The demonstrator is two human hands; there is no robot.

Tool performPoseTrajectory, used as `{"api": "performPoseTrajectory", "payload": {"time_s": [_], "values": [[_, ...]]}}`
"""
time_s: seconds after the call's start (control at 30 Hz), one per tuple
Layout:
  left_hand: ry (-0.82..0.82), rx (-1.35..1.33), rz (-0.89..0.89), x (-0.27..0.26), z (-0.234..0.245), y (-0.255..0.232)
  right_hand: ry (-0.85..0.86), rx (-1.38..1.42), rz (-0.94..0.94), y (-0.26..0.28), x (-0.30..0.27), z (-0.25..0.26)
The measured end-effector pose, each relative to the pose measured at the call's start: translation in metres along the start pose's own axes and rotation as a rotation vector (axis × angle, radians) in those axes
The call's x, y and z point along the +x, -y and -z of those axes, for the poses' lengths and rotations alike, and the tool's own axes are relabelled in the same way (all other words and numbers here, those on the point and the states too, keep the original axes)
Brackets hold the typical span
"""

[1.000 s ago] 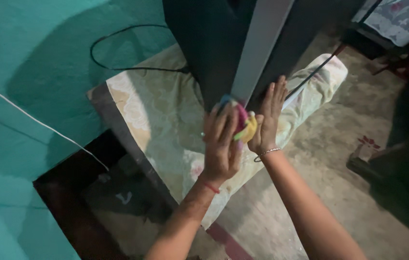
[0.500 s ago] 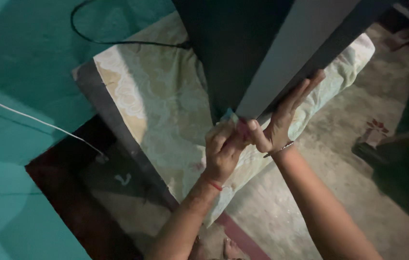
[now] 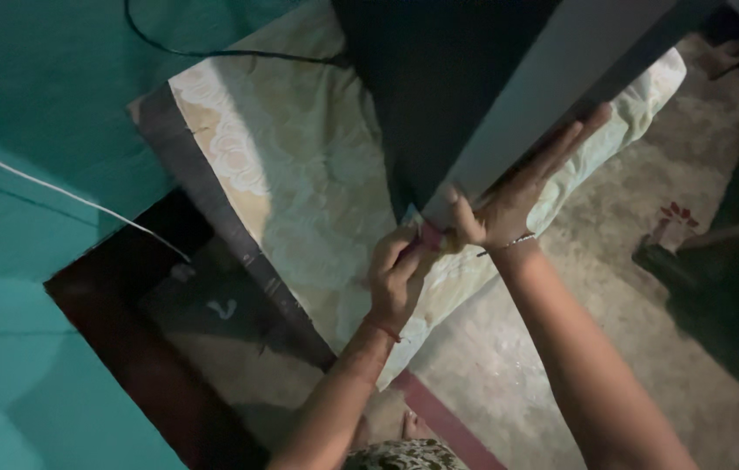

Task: The person wipes the front screen, top, sides, and back of a CRT television using a multi-colored cloth. The person systematically cleans each surface of the television set.

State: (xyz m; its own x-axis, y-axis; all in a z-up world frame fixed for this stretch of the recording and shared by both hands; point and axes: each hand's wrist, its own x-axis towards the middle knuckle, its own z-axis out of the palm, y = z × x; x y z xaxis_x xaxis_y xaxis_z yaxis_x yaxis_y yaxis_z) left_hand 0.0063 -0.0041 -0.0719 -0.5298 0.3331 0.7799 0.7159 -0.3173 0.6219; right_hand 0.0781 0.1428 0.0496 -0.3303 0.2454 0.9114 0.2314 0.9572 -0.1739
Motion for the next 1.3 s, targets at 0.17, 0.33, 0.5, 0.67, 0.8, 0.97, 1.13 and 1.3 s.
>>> {"api": "performPoseTrajectory", "payload": {"time_s": [0.17, 0.33, 0.5, 0.67, 0.8, 0.97, 1.13, 1.3], "values": [[-0.046, 0.010, 0.146, 0.002, -0.001, -0.009, 0.048, -0.032, -0.038, 0.004, -0.004, 0.003], [-0.018, 0.043, 0.147, -0.012, 0.002, -0.003, 0.137, -0.073, -0.104, 0.015, -0.020, 0.000], [0.106, 0.137, 0.240, -0.030, 0.004, 0.007, 0.280, -0.066, -0.094, 0.015, -0.033, 0.016], [0.007, 0.105, 0.175, -0.007, 0.020, -0.031, 0.253, -0.020, -0.093, 0.014, -0.040, 0.022], [-0.080, 0.097, 0.001, 0.031, 0.009, -0.041, 0.156, -0.056, -0.013, 0.008, -0.035, 0.005], [0.056, -0.183, 0.068, 0.033, 0.006, -0.020, 0.061, -0.008, 0.069, 0.000, -0.035, -0.014], [0.142, -0.161, 0.150, 0.022, 0.014, -0.006, -0.064, 0.016, 0.060, 0.000, -0.042, -0.025], [0.203, -0.223, 0.274, 0.017, 0.022, 0.002, -0.131, -0.006, 0.095, -0.005, -0.043, -0.030]]}}
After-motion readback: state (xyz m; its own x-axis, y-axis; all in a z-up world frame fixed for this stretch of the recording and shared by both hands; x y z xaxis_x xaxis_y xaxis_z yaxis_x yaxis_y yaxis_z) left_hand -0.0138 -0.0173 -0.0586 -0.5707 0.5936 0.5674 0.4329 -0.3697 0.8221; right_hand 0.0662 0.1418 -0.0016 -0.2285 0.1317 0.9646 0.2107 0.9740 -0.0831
